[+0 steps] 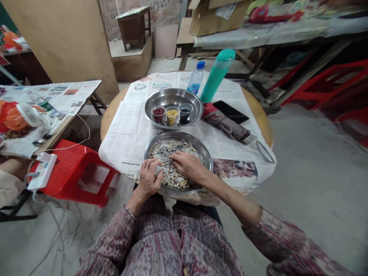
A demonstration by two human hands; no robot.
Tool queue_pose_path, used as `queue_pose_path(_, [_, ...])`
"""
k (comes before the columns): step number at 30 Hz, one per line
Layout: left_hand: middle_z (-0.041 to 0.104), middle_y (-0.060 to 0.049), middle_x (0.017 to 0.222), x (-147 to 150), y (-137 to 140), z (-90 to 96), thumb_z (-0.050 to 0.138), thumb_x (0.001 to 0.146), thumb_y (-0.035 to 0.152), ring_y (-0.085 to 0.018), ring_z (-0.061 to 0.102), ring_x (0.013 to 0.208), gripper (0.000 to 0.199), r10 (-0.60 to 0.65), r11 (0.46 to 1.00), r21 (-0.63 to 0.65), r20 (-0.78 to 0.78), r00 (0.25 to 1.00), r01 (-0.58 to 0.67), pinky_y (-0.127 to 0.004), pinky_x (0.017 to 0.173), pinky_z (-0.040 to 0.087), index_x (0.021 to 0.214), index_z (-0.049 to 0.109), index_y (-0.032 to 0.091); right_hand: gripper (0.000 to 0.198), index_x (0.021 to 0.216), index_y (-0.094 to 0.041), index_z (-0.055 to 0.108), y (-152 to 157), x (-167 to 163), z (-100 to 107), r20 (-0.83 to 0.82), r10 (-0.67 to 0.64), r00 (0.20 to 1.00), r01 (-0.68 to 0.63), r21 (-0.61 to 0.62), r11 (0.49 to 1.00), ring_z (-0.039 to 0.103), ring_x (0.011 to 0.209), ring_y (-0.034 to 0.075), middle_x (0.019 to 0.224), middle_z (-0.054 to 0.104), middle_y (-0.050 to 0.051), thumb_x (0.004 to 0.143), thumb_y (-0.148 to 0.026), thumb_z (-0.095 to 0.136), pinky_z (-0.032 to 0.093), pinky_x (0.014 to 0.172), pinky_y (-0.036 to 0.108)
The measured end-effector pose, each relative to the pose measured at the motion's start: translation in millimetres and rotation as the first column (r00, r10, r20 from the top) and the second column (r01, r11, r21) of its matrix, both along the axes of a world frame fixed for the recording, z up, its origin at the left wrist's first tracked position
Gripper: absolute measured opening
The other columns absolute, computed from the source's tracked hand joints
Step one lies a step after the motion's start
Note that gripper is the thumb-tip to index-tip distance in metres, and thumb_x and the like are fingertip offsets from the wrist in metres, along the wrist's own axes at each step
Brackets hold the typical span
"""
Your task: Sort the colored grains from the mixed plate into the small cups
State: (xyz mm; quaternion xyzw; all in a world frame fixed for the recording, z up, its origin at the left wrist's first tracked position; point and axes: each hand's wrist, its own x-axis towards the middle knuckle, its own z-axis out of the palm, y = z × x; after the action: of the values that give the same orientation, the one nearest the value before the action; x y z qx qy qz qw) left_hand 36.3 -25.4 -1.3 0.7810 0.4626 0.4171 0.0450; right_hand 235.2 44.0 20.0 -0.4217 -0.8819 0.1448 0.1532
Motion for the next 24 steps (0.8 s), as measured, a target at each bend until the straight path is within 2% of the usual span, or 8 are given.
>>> queue_pose_path(3, [0.062, -0.009, 0.111, 0, -3, 11.1, 0.052, 0.098, 0.019, -0.023, 0.057, 0.109, 0.016, -0.007, 0.999, -0.046, -0.052, 0.999, 0.005, -0.041, 0.099, 0.047, 0.114, 0.054, 0.019, 0.023, 0.113, -0.019, 0.068, -8, 26, -7, -0.079, -0.08, 0.994, 0.088, 0.096, 0.991, 0.068, 0.099, 0.023, 0.107, 0.073, 0.01, 0.095, -0.025, 0.054, 0.051, 0.09, 0.036])
queue_pose_path(5, [0.059, -0.01, 0.116, -1, 1, 20.8, 0.053, 0.096, 0.016, -0.024, 0.055, 0.115, 0.02, -0.025, 0.995, -0.1, -0.123, 0.992, 0.013, -0.042, 0.103, 0.047, 0.116, 0.056, 0.019, 0.028, 0.116, -0.018, 0.066, -16, 45, -15, -0.055, -0.108, 0.993, 0.115, 0.151, 0.982, 0.067, 0.106, 0.027, 0.115, 0.072, 0.014, 0.092, -0.028, 0.059, 0.051, 0.094, 0.04])
queue_pose_path(8, [0.052, -0.014, 0.131, 0, 21, 31.7, 0.049, 0.09, 0.006, -0.026, 0.048, 0.127, 0.037, -0.043, 0.983, -0.185, -0.252, 0.967, -0.005, -0.045, 0.109, 0.045, 0.125, 0.054, 0.017, 0.028, 0.113, -0.019, 0.066, -28, 59, -27, 0.017, -0.115, 0.993, 0.111, 0.152, 0.982, 0.067, 0.108, 0.029, 0.114, 0.072, 0.015, 0.087, -0.027, 0.063, 0.051, 0.094, 0.04])
queue_pose_path(12, [0.044, -0.02, 0.141, 13, 60, 35.4, 0.051, 0.08, 0.0, -0.031, 0.045, 0.13, 0.056, -0.015, 0.918, -0.356, -0.468, 0.884, -0.173, -0.047, 0.11, 0.043, 0.135, 0.047, 0.01, 0.03, 0.115, -0.018, 0.063, -31, 44, -33, 0.033, -0.135, 0.99, 0.132, 0.093, 0.987, 0.066, 0.106, 0.028, 0.11, 0.073, 0.013, 0.086, -0.022, 0.056, 0.05, 0.093, 0.039])
queue_pose_path(15, [0.051, -0.019, 0.132, 29, 75, 36.0, 0.05, 0.081, 0.002, -0.032, 0.049, 0.121, 0.049, -0.066, 0.873, -0.431, -0.568, 0.821, -0.227, -0.047, 0.103, 0.047, 0.128, 0.053, 0.011, 0.03, 0.114, -0.016, 0.064, -22, 24, -30, -0.015, -0.199, 0.98, 0.199, 0.024, 0.98, 0.065, 0.103, 0.027, 0.108, 0.072, 0.014, 0.086, -0.021, 0.053, 0.048, 0.092, 0.037])
queue_pose_path(17, [0.055, -0.016, 0.122, 38, 75, 36.2, 0.049, 0.082, 0.003, -0.03, 0.053, 0.115, 0.04, -0.135, 0.858, -0.48, -0.554, 0.822, -0.182, -0.044, 0.101, 0.048, 0.12, 0.058, 0.013, 0.028, 0.11, -0.015, 0.065, -16, 15, -28, -0.061, -0.238, 0.969, 0.236, -0.036, 0.971, 0.065, 0.1, 0.026, 0.105, 0.073, 0.014, 0.085, -0.02, 0.053, 0.047, 0.09, 0.036])
queue_pose_path(20, [0.061, -0.013, 0.108, 43, 70, 35.5, 0.049, 0.082, 0.004, -0.025, 0.058, 0.107, 0.031, -0.195, 0.823, -0.561, -0.42, 0.886, -0.084, -0.038, 0.1, 0.048, 0.11, 0.06, 0.014, 0.028, 0.104, -0.016, 0.067, -10, 5, -25, -0.157, -0.27, 0.95, 0.254, -0.113, 0.961, 0.064, 0.093, 0.024, 0.097, 0.074, 0.012, 0.081, -0.017, 0.052, 0.046, 0.085, 0.034])
queue_pose_path(24, [0.068, -0.007, 0.098, 39, 69, 34.3, 0.051, 0.082, 0.007, -0.022, 0.063, 0.096, 0.027, -0.108, 0.764, -0.644, -0.182, 0.977, -0.036, -0.035, 0.092, 0.051, 0.106, 0.062, 0.015, 0.025, 0.096, -0.017, 0.07, -7, -4, -24, -0.263, -0.312, 0.913, 0.259, -0.218, 0.941, 0.063, 0.082, 0.021, 0.086, 0.073, 0.008, 0.079, -0.016, 0.052, 0.045, 0.079, 0.032])
